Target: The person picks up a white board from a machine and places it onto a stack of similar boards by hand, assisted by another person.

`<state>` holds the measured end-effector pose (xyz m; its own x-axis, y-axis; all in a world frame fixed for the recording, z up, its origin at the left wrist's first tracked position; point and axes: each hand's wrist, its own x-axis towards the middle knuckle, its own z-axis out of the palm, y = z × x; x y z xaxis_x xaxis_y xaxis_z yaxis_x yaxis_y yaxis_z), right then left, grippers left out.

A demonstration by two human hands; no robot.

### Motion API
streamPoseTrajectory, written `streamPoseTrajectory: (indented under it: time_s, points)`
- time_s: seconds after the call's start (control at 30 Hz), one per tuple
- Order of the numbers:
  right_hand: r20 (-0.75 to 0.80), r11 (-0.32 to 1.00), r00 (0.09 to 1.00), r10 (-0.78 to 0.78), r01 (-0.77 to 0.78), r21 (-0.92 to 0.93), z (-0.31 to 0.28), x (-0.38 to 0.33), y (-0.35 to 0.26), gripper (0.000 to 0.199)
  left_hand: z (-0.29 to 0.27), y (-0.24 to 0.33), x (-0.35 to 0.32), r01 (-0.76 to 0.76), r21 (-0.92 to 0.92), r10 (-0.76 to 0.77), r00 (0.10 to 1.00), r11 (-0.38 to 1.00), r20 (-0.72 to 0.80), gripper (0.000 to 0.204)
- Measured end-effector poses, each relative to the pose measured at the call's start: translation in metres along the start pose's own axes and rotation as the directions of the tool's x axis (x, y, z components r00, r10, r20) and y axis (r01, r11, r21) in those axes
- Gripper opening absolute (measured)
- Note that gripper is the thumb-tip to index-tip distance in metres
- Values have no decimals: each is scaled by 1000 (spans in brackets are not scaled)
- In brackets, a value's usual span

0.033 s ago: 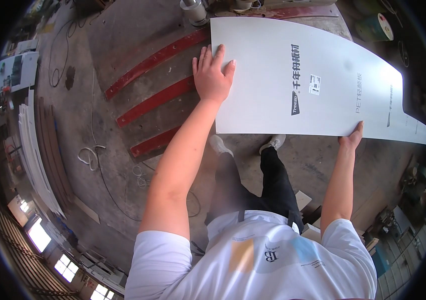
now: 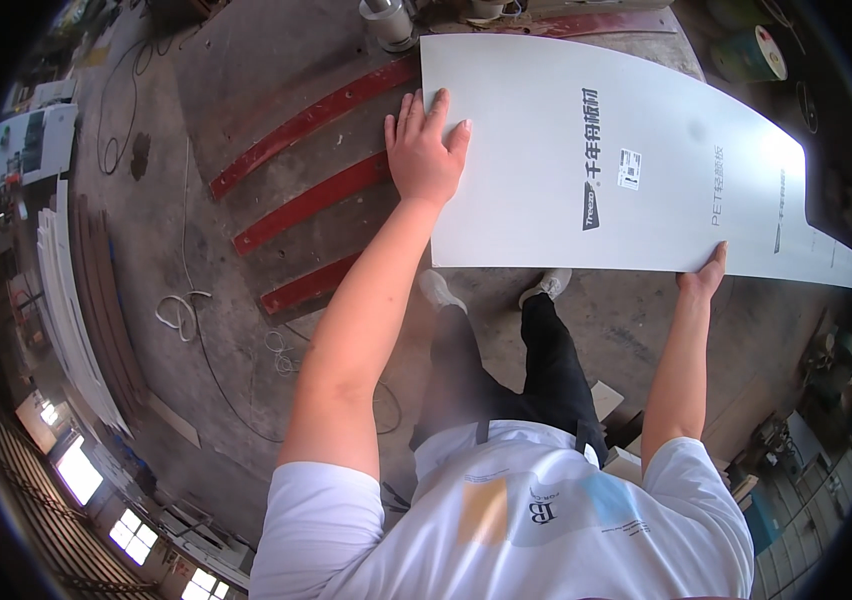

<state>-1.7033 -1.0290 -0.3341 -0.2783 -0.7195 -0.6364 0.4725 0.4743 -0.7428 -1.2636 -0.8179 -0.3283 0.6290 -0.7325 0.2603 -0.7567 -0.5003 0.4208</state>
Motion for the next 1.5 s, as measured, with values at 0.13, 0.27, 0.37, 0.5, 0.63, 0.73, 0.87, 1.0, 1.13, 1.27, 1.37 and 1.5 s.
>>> streamPoseTrajectory:
  time_s: [0.13,0.27,0.37,0.5,0.63,0.73,0.87,1.0,1.13,1.27,1.37,1.5]
  points:
    - [-11,999,1000,-11,11,36,12,-18,-2,50,1,-1,-1,-4,1,4,1000,1000,3,56]
    - [8,999,1000,-16,16,44,11,-18,-1,50,0,-1,0,-5,-10,5,1000,1000,10,56]
    - [16,999,1000,-24,23,45,14,-21,-1,51,0,-1,-1,-14,-2,14,1000,1000,16,57]
    - [-32,999,999,-32,32,9,19,-26,0,51,-1,-2,-2,-26,11,26,999,1000,32,57]
    - [-15,998,999,-34,35,49,16,-22,1,50,-2,-3,-2,-30,-1,30,999,1000,38,58]
    - [-22,999,999,-35,35,31,15,-21,0,51,-3,-3,-2,-33,-20,33,999,999,36,59]
    - [-25,999,999,-44,44,10,9,-10,0,50,-8,-4,0,-32,-35,33,999,999,36,59]
    - [-65,1000,998,-25,24,-16,20,-32,0,51,-19,-2,-2,-6,56,1,996,998,88,59]
    - [-73,1000,997,-16,17,10,26,-38,-5,50,-27,3,7,-22,148,-2,988,989,156,60]
    - [-42,999,999,-35,34,-11,32,-48,-9,55,-32,8,16,-26,166,-9,978,986,207,65]
    - [2,1000,1000,-3,3,31,29,-44,-11,56,-38,12,21,-20,179,-27,966,984,258,71]
    - [-12,999,1000,15,-14,42,22,-36,-6,55,-46,12,27,-14,201,-45,957,979,285,75]
